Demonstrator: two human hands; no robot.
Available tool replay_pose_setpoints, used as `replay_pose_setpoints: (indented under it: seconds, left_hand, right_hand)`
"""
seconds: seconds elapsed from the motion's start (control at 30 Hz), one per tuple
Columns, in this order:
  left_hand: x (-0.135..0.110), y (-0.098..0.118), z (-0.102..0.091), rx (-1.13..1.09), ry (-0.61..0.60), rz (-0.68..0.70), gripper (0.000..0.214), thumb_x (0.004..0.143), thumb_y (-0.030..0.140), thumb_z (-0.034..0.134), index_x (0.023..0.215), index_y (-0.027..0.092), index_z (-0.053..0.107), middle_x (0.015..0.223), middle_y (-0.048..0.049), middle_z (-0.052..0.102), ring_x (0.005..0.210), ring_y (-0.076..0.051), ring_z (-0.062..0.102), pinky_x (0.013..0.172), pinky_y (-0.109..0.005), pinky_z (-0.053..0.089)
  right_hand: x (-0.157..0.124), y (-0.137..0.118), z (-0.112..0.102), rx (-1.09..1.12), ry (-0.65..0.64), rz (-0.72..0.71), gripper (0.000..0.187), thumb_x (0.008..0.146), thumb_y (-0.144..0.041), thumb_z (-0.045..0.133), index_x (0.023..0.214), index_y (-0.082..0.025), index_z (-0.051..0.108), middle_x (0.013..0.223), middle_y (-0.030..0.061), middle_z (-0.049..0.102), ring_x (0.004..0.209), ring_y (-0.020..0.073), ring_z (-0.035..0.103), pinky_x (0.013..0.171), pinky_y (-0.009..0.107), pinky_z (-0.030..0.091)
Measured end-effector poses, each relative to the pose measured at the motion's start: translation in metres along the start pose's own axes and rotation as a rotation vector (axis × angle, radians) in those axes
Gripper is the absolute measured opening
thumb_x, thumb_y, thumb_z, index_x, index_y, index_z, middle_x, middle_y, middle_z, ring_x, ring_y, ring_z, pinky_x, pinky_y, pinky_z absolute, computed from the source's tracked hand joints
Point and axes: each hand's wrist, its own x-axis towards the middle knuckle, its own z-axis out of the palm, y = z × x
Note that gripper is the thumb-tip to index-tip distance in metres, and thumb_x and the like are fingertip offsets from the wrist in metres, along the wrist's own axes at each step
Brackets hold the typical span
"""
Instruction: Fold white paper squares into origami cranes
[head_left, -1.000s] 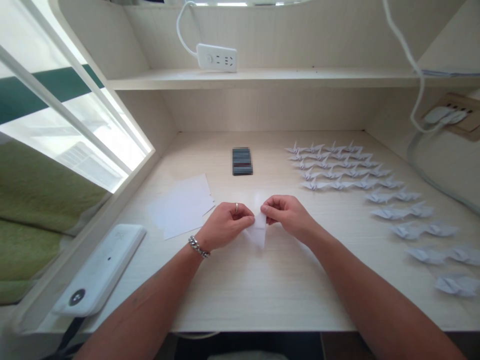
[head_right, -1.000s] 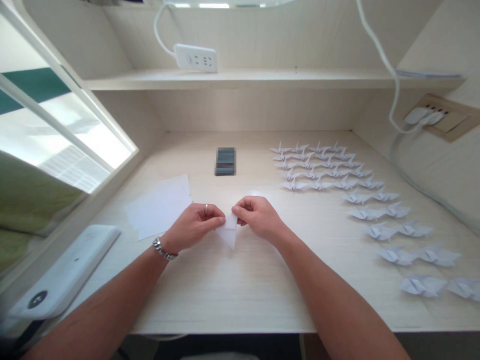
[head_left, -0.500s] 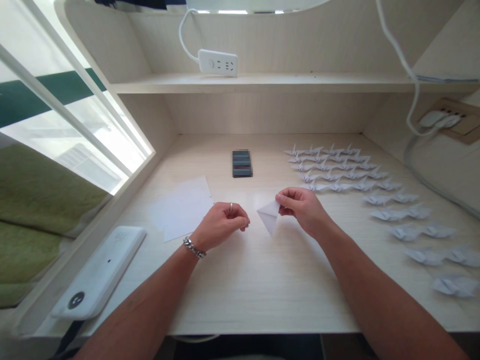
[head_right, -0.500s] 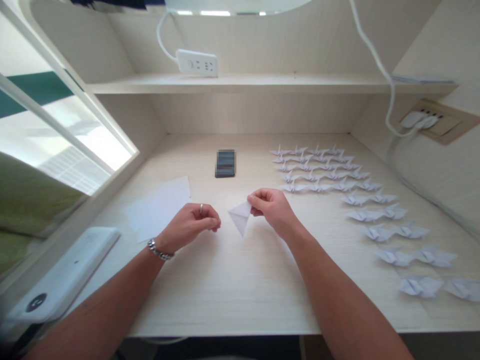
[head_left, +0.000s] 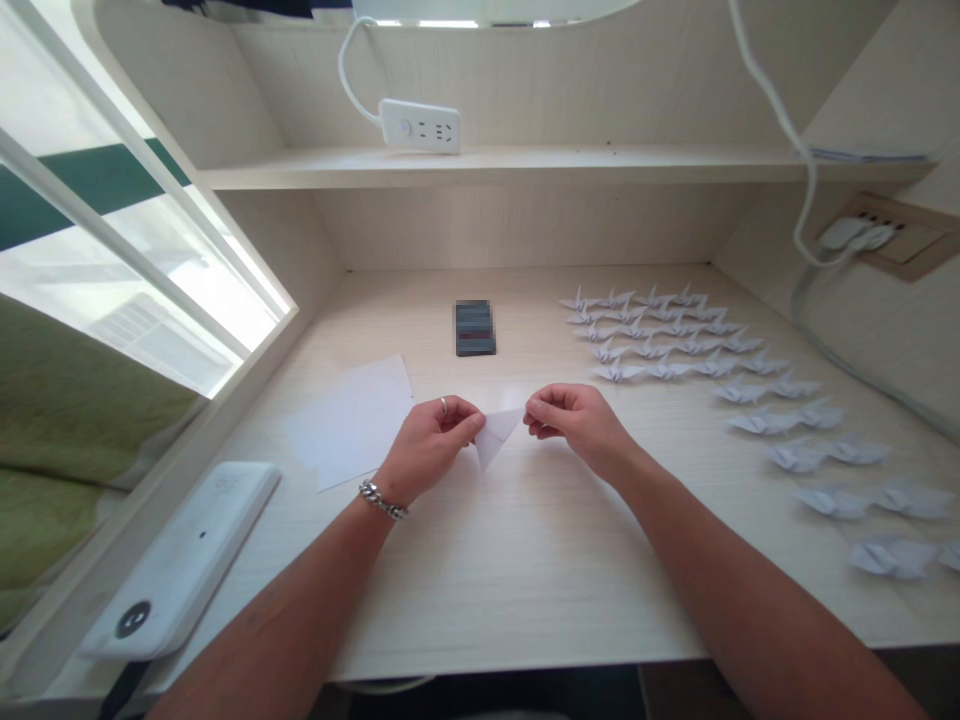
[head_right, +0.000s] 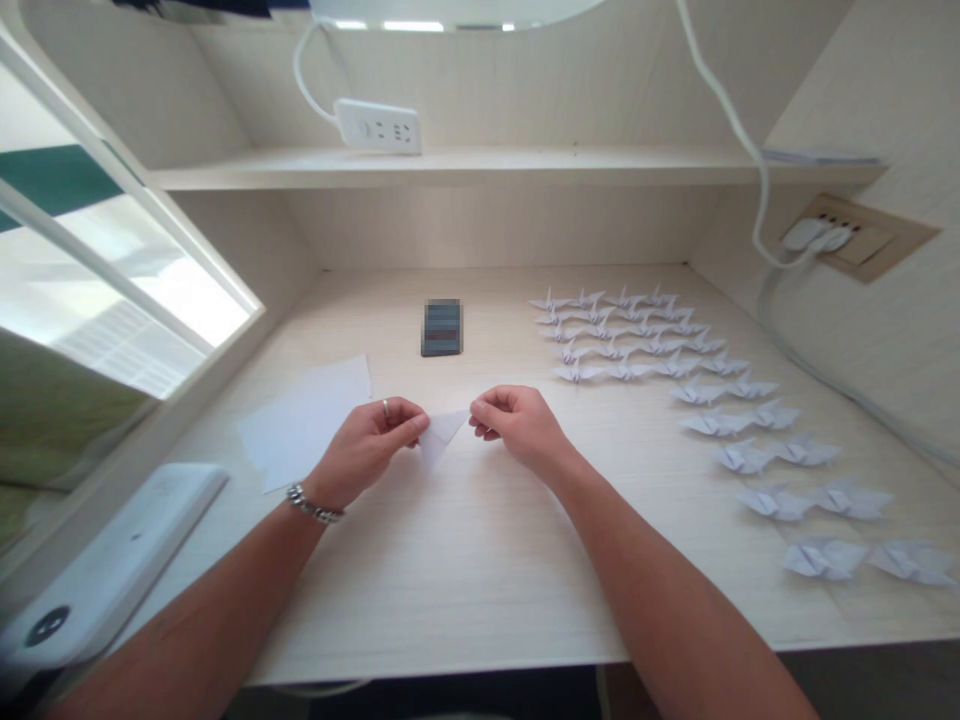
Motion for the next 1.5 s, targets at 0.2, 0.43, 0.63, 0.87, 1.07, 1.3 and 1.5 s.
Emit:
replay_pose_setpoints:
  seconds: [0.2,0.43,0.63,0.87,1.07,1.3,1.5]
  left_hand:
    - [-0.004,0.003,0.002,0.203,-0.045,0.049,0.021,0.080,0.034,0.058,0.075,0.015,0.067,0.067,-0.0017,0.066,0.061,-0.013,0.055,0.057,-0.024,0.041]
    - [-0.006,0.008,0.001,0.252,-0.106,0.081,0.019,0.079,0.031,0.060,0.073,0.016,0.070,0.065,-0.0007,0.065,0.059,-0.012,0.053,0.057,-0.023,0.040]
    - [-0.002,0.006,-0.006,0.020,-0.051,0.009,0.019,0.075,0.032,0.065,0.072,0.014,0.069,0.066,-0.0035,0.067,0.061,-0.014,0.057,0.059,-0.025,0.044]
    - [-0.001,0.005,-0.004,-0.138,0.085,-0.043,0.023,0.073,0.035,0.068,0.072,0.012,0.069,0.060,-0.0035,0.065,0.058,-0.013,0.057,0.059,-0.026,0.045]
    - [0.000,0.003,-0.003,-0.063,-0.016,-0.019,0.022,0.077,0.035,0.063,0.073,0.013,0.068,0.062,-0.0036,0.066,0.059,-0.013,0.057,0.059,-0.025,0.045]
    - [0.004,-0.003,0.000,0.032,-0.004,0.013,0.025,0.080,0.038,0.057,0.073,0.016,0.065,0.064,-0.0028,0.067,0.060,-0.014,0.060,0.059,-0.026,0.046]
    - [0.014,0.003,0.006,-0.027,-0.054,0.006,0.026,0.078,0.040,0.059,0.069,0.015,0.063,0.061,-0.0025,0.065,0.056,-0.014,0.061,0.056,-0.025,0.046]
  right_hand:
    - [-0.005,-0.002,0.005,-0.276,-0.008,-0.190,0.017,0.078,-0.033,0.062,0.081,-0.018,0.068,0.078,0.0045,0.068,0.072,0.0168,0.061,0.065,0.029,0.048]
    - [-0.010,-0.001,0.007,-0.477,-0.206,-0.226,0.013,0.077,-0.023,0.057,0.074,-0.018,0.069,0.069,0.0011,0.066,0.064,0.0143,0.057,0.060,0.026,0.042]
    - [-0.001,-0.002,-0.018,-0.242,-0.193,-0.088,0.011,0.072,-0.026,0.062,0.072,-0.016,0.067,0.065,0.0018,0.063,0.062,0.0138,0.055,0.061,0.027,0.043]
    - [-0.001,0.002,0.003,0.030,-0.114,-0.030,0.026,0.072,-0.039,0.068,0.086,-0.017,0.064,0.080,0.0037,0.066,0.073,0.0148,0.061,0.063,0.026,0.048]
    - [0.001,0.012,0.017,0.021,-0.061,-0.028,0.029,0.073,-0.044,0.067,0.074,-0.016,0.062,0.071,0.0017,0.064,0.068,0.0135,0.060,0.063,0.027,0.049]
    - [0.004,0.012,0.026,0.092,-0.019,0.001,0.036,0.072,-0.050,0.068,0.082,-0.016,0.063,0.070,0.0013,0.064,0.060,0.0126,0.057,0.054,0.025,0.047]
    - [0.012,0.014,0.034,-0.017,0.002,-0.027,0.037,0.073,-0.052,0.066,0.070,-0.015,0.061,0.060,0.0015,0.062,0.052,0.0119,0.055,0.050,0.024,0.044]
